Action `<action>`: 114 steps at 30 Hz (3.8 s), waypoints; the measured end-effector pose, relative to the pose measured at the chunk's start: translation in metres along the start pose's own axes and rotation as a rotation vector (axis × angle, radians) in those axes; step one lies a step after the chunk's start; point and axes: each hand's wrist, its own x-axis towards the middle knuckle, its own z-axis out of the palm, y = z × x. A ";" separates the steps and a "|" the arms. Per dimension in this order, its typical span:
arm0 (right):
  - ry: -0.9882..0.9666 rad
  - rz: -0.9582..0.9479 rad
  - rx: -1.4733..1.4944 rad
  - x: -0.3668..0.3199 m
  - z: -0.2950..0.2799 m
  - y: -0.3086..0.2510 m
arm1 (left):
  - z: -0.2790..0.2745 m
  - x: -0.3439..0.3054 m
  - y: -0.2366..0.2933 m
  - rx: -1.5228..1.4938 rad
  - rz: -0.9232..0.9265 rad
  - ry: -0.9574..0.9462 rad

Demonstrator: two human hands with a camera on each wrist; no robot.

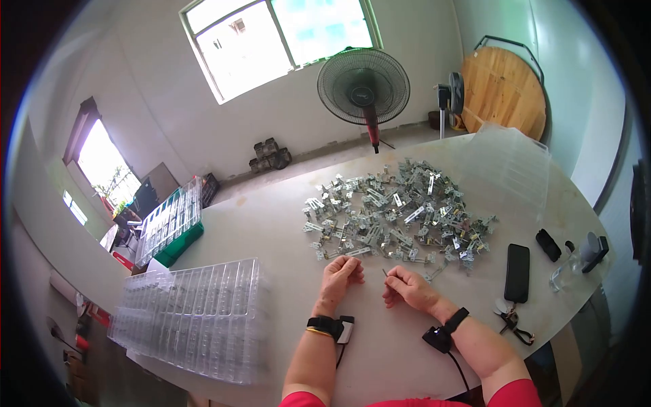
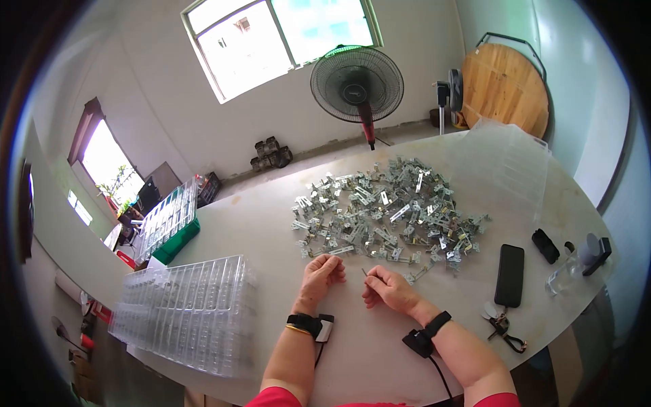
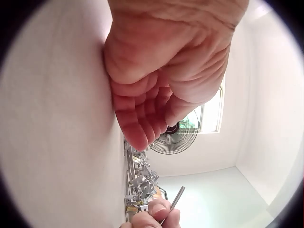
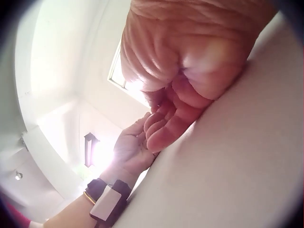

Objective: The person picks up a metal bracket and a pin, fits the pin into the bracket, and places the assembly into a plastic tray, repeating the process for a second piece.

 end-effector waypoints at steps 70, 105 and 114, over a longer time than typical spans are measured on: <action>-0.052 0.095 0.200 -0.002 -0.018 -0.005 | 0.014 0.025 0.007 1.159 0.543 0.195; 0.040 0.050 0.169 -0.001 -0.007 -0.009 | 0.011 -0.026 0.025 -0.028 -0.176 -0.178; 0.024 0.123 0.097 0.016 0.021 -0.022 | 0.004 -0.023 0.018 -0.185 -0.159 -0.130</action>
